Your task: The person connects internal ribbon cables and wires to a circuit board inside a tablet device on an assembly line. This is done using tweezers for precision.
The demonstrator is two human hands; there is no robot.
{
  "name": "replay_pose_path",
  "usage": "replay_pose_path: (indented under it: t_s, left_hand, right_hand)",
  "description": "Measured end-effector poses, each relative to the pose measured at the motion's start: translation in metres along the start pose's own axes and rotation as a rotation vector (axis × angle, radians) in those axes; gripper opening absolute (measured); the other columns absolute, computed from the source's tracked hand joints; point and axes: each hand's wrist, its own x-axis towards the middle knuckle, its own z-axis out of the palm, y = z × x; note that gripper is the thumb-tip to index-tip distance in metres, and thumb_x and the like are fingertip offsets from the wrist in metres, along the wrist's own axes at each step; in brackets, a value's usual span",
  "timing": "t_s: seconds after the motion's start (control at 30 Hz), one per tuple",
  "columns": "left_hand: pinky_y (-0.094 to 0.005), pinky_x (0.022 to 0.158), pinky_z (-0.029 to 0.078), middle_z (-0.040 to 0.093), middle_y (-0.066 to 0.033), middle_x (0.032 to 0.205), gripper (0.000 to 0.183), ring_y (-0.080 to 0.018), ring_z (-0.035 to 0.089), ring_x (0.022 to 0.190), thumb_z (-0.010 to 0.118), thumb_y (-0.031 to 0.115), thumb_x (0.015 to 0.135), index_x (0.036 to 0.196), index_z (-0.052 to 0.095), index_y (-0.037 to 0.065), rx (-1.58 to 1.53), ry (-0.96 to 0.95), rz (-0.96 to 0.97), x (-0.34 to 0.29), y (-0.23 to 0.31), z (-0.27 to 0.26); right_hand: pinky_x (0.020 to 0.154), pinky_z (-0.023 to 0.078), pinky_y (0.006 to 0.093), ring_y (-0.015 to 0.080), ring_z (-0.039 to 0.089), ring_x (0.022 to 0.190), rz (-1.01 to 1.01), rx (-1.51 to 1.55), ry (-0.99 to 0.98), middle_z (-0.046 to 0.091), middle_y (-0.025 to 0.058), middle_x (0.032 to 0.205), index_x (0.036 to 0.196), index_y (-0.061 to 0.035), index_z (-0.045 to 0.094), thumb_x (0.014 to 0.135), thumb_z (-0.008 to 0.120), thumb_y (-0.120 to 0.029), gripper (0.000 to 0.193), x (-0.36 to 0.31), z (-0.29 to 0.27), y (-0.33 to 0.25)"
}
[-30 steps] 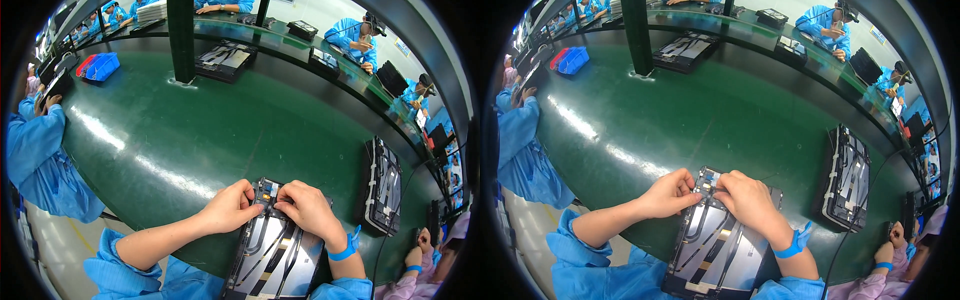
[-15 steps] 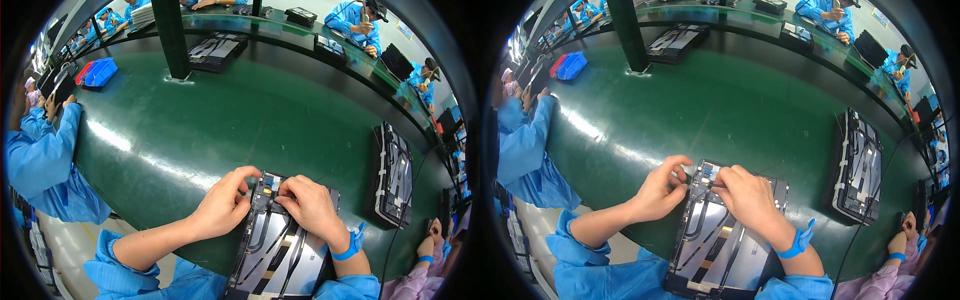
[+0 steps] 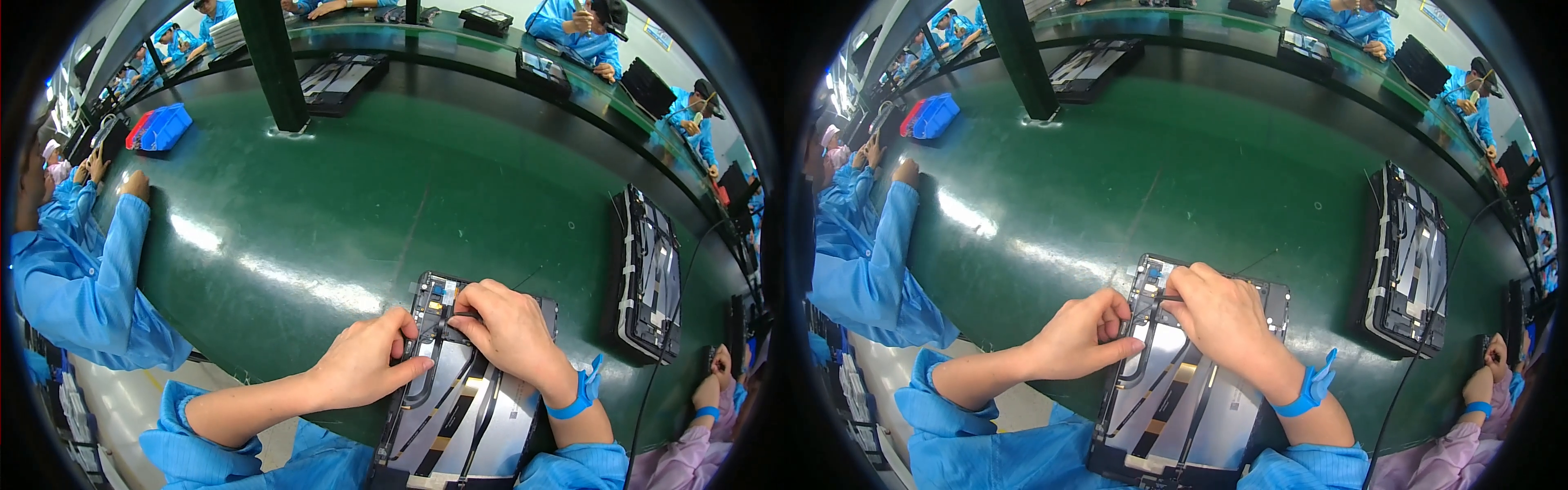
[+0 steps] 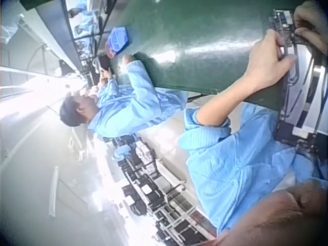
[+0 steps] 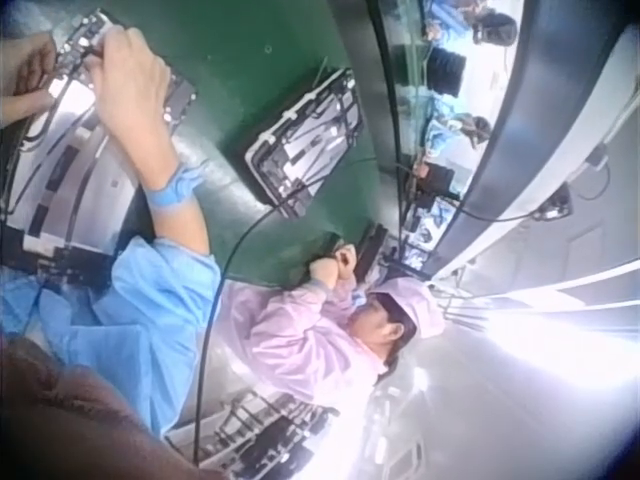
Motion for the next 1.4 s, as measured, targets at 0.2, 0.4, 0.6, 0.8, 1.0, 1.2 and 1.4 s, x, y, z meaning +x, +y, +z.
replay_pose_path:
  t_s: [0.2,0.4,0.6,0.8,1.0,1.2,1.4]
  left_hand:
    - [-0.026,0.047,0.039,0.047,-0.0055,0.058,0.032,-0.013,0.048,0.052,0.061,0.02,0.071,0.085,0.041,-0.001,-0.113,0.152,-0.016,0.007,-0.002,0.004]
    - [-0.0221,0.046,0.038,0.046,-0.0028,0.058,0.027,-0.0084,0.044,0.051,0.06,0.018,0.073,0.084,0.043,-0.001,-0.005,0.19,0.025,0.017,0.003,0.008]
    - [-0.0225,0.044,0.036,0.046,-0.0031,0.055,0.021,-0.009,0.045,0.049,0.058,0.013,0.073,0.082,0.044,-0.001,0.034,0.248,-0.008,0.021,0.005,0.01]
    - [-0.0309,0.048,0.04,0.049,-0.0078,0.06,0.018,-0.0176,0.05,0.05,0.053,0.01,0.073,0.083,0.043,-0.001,-0.118,0.257,-0.049,0.019,0.001,0.009]
    - [-0.0289,0.066,0.039,0.047,-0.0103,0.088,0.037,-0.0196,0.045,0.085,0.057,0.007,0.068,0.101,0.043,0.002,0.047,0.568,0.107,-0.002,-0.015,-0.001]
    - [-0.0348,0.07,0.037,0.048,-0.0077,0.079,0.013,-0.0243,0.046,0.078,0.056,0.016,0.072,0.081,0.055,0.006,0.344,0.198,0.47,0.011,-0.008,-0.011]
    - [-0.0358,0.063,0.04,0.05,-0.0095,0.071,0.016,-0.0263,0.051,0.069,0.053,0.021,0.075,0.076,0.053,0.005,0.452,-0.005,0.362,0.017,-0.011,-0.024]
  right_hand:
    - [0.051,0.042,0.0362,0.0256,0.054,0.06,-0.031,-0.058,-0.037,0.051,0.0069,0.068,0.075,-0.0065,0.05,0.069,0.058,-0.017,0.014,-0.001,0.0,0.002]
    - [0.054,0.043,0.0368,0.0253,0.054,0.063,-0.023,-0.052,-0.059,0.051,0.0066,0.069,0.077,-0.0073,0.05,0.07,0.057,-0.017,0.014,-0.002,-0.001,0.003]
    - [0.054,0.043,0.0374,0.026,0.054,0.065,-0.022,-0.06,-0.062,0.051,0.0069,0.07,0.077,-0.0077,0.05,0.07,0.057,-0.018,0.014,-0.002,-0.001,0.002]
    - [0.055,0.043,0.0377,0.0266,0.055,0.065,-0.015,-0.056,-0.08,0.052,0.0072,0.071,0.078,-0.0075,0.05,0.071,0.056,-0.018,0.014,-0.002,-0.001,0.003]
    - [0.054,0.043,0.0378,0.0269,0.055,0.064,-0.023,-0.032,-0.061,0.052,0.0082,0.071,0.077,-0.0064,0.049,0.07,0.057,-0.015,0.014,-0.001,0.0,0.0]
    - [0.052,0.041,0.0338,0.0255,0.052,0.062,-0.004,-0.006,-0.016,0.051,0.008,0.067,0.072,-0.0049,0.049,0.068,0.058,-0.011,0.012,-0.001,0.003,0.0]
    - [0.052,0.041,0.0323,0.0246,0.052,0.06,0.0,0.08,-0.016,0.051,0.0085,0.066,0.071,-0.0041,0.049,0.067,0.06,-0.01,0.013,0.0,0.002,0.004]
